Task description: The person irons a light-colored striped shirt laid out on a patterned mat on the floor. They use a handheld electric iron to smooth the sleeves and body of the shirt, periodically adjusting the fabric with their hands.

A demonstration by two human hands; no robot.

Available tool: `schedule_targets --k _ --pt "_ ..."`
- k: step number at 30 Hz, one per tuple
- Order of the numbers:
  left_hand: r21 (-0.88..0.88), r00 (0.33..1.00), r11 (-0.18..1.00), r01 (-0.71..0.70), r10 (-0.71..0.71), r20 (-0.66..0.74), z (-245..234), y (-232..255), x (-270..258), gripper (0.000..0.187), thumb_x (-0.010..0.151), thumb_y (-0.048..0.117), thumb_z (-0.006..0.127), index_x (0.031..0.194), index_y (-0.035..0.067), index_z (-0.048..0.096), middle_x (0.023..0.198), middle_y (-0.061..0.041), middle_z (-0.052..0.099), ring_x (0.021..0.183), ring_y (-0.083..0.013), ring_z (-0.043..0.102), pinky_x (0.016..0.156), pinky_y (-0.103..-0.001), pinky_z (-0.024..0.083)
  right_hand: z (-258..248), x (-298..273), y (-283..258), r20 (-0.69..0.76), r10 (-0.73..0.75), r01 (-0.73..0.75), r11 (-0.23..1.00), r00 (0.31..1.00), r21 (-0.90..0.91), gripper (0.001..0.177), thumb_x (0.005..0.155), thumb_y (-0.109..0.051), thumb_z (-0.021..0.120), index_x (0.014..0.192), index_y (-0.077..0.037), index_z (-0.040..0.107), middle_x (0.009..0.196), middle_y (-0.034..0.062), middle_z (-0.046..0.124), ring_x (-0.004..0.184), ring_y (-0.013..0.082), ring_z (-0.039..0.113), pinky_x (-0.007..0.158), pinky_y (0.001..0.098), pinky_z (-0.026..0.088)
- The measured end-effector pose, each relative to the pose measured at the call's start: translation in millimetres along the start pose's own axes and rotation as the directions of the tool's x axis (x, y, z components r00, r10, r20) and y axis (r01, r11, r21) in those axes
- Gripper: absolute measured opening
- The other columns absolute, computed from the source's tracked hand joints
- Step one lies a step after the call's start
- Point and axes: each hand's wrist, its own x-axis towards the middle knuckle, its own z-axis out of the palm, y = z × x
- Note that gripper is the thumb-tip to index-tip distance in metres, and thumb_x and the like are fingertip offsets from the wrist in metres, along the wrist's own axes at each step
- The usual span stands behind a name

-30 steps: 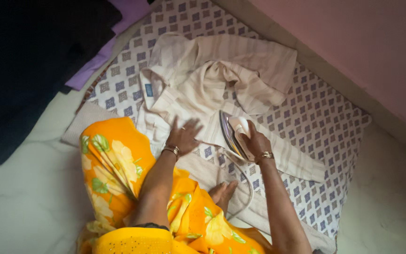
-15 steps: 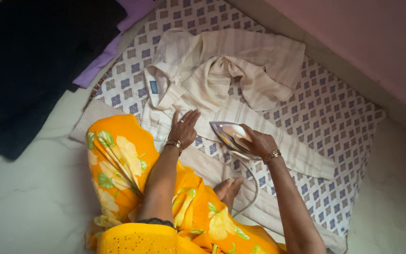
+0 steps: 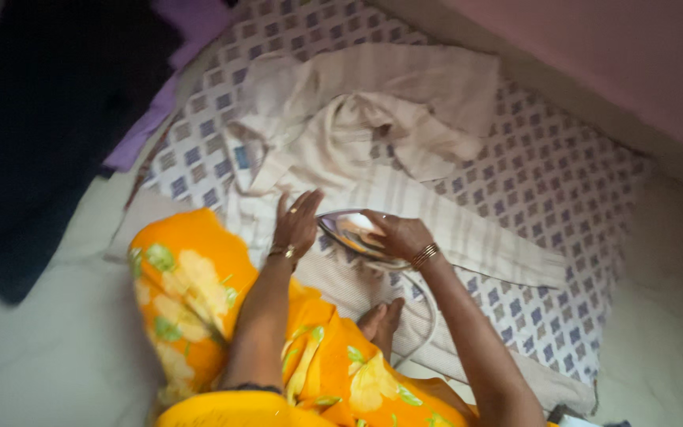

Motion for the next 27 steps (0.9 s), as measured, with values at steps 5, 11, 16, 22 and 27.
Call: schedule_targets --k 5,11,16,22,27 --pt "0.016 1.0 1.0 0.025 -0.025 0.014 -11 8 1 0.061 0.085 0.019 0.058 0.146 0.017 0.051 0.155 0.0 0.051 0.142 -0.018 0.045 0.12 -0.059 0.018 24 -25 8 -0.041 0.426 -0.422 0.903 0.904 0.076 0.058 0.1 -0.046 0.058 0.152 -0.028 0.042 0.093 0.0116 0.076 0.078 0.0307 0.074 0.065 0.0447 0.059" --pt "0.085 0.994 0.992 -0.09 0.084 0.077 -3 51 36 0.052 0.098 0.028 0.053 0.15 0.025 0.048 0.166 0.004 0.039 0.151 -0.0159 0.037 0.125 -0.063 0.017 31 -39 42 0.154 0.561 -0.57 0.716 0.814 0.404 0.074 0.096 -0.042 0.061 0.157 -0.028 0.021 0.089 0.0179 0.076 0.079 0.0363 0.077 0.067 0.0483 0.06" --pt "0.054 0.961 0.997 -0.061 0.044 0.274 0 77 47 0.061 0.097 0.045 0.045 0.155 0.025 0.039 0.167 0.0 0.025 0.153 -0.0239 0.024 0.12 -0.065 0.01 43 -43 52 -0.12 0.39 -0.315 0.86 0.913 0.403 0.074 0.1 -0.034 0.057 0.161 -0.023 0.015 0.089 0.0215 0.074 0.074 0.0428 0.072 0.061 0.0514 0.056" --pt "0.091 0.954 0.994 -0.06 0.03 0.299 5 75 45 0.061 0.098 0.046 0.043 0.156 0.025 0.039 0.167 -0.001 0.027 0.153 -0.025 0.023 0.12 -0.065 0.008 59 -19 54 -0.072 0.53 -0.476 0.807 0.845 0.35 0.074 0.104 -0.035 0.053 0.163 -0.02 0.01 0.075 0.0203 0.072 0.063 0.0402 0.068 0.054 0.0517 0.052" --pt "0.028 0.975 0.998 -0.054 0.047 0.217 5 78 41 0.061 0.097 0.044 0.045 0.155 0.026 0.042 0.166 -0.002 0.03 0.154 -0.025 0.025 0.121 -0.065 0.009 48 27 58 -0.265 0.544 -0.455 0.827 0.796 0.33 0.077 0.103 -0.035 0.057 0.163 -0.019 0.012 0.072 0.0146 0.069 0.055 0.0323 0.063 0.048 0.0436 0.048"
